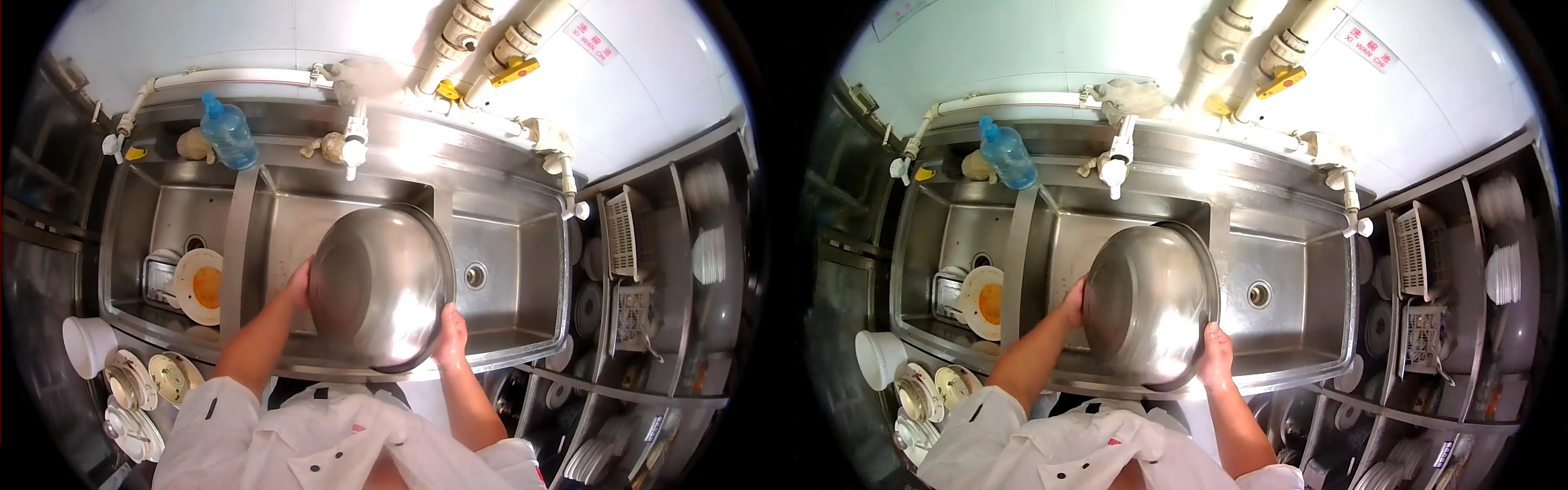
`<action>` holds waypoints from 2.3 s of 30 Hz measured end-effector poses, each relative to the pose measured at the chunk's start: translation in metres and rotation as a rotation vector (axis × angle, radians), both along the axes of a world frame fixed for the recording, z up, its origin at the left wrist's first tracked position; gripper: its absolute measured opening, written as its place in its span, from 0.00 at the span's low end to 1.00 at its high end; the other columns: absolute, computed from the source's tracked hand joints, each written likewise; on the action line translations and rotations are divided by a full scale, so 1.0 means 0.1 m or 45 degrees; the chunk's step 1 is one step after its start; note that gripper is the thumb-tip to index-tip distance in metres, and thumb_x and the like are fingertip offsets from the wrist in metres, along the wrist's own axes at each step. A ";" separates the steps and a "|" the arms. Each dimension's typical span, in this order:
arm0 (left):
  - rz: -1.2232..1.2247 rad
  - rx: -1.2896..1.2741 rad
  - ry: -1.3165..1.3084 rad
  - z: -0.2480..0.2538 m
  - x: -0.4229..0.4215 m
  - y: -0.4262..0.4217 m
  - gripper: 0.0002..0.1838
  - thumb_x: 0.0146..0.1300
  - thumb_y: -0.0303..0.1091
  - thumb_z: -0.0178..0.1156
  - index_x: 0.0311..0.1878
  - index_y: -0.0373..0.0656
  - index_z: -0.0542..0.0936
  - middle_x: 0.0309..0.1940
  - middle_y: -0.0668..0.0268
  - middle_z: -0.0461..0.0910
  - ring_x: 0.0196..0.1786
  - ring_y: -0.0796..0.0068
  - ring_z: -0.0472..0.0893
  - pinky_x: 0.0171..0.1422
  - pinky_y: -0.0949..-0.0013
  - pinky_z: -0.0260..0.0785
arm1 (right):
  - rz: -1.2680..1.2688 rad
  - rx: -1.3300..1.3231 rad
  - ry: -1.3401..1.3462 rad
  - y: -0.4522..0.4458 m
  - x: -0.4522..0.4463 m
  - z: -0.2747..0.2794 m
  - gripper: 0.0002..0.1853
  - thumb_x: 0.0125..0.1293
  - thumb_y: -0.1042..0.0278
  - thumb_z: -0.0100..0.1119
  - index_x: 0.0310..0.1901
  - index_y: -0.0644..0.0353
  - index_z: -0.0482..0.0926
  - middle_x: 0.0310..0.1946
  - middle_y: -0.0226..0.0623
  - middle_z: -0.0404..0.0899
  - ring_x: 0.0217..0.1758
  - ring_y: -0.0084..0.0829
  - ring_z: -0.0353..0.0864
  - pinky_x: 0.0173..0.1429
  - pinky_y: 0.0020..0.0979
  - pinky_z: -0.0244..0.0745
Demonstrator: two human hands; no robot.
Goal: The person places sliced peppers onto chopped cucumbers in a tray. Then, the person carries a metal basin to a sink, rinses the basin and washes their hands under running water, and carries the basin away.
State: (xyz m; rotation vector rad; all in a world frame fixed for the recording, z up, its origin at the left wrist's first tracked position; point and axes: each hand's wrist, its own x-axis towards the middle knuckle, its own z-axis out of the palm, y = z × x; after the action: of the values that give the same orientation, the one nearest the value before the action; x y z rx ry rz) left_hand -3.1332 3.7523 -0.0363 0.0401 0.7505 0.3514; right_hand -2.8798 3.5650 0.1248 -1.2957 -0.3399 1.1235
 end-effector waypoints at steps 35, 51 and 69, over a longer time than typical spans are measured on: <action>-0.500 3.069 1.682 2.94 0.38 1.05 0.26 0.55 0.41 0.71 0.55 0.40 0.78 0.47 0.59 0.74 0.55 0.57 0.70 0.59 0.57 0.62 | 1.428 -0.429 -1.871 0.60 -1.20 -2.01 0.10 0.69 0.63 0.53 0.44 0.55 0.82 0.45 0.45 0.84 0.50 0.39 0.85 0.51 0.45 0.79; -1.007 2.680 2.010 3.04 0.90 1.38 0.24 0.57 0.54 0.64 0.36 0.37 0.86 0.41 0.55 0.79 0.53 0.54 0.73 0.60 0.54 0.63 | 0.835 -0.442 -1.086 0.70 -0.77 -1.98 0.16 0.67 0.53 0.60 0.45 0.58 0.84 0.40 0.48 0.86 0.47 0.49 0.85 0.53 0.44 0.79; -0.165 0.513 0.585 0.19 0.61 1.12 0.14 0.73 0.43 0.51 0.48 0.44 0.79 0.42 0.65 0.81 0.50 0.69 0.79 0.59 0.61 0.68 | 0.056 -0.287 0.874 2.39 -0.62 -1.95 0.14 0.77 0.65 0.46 0.47 0.67 0.78 0.41 0.41 0.81 0.38 0.34 0.83 0.42 0.31 0.81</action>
State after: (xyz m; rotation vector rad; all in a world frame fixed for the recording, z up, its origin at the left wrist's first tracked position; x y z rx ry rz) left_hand -3.0727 3.8645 -0.0169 0.5622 1.1144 0.3697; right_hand -2.9421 3.8039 -0.0703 -1.0152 0.2763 1.5962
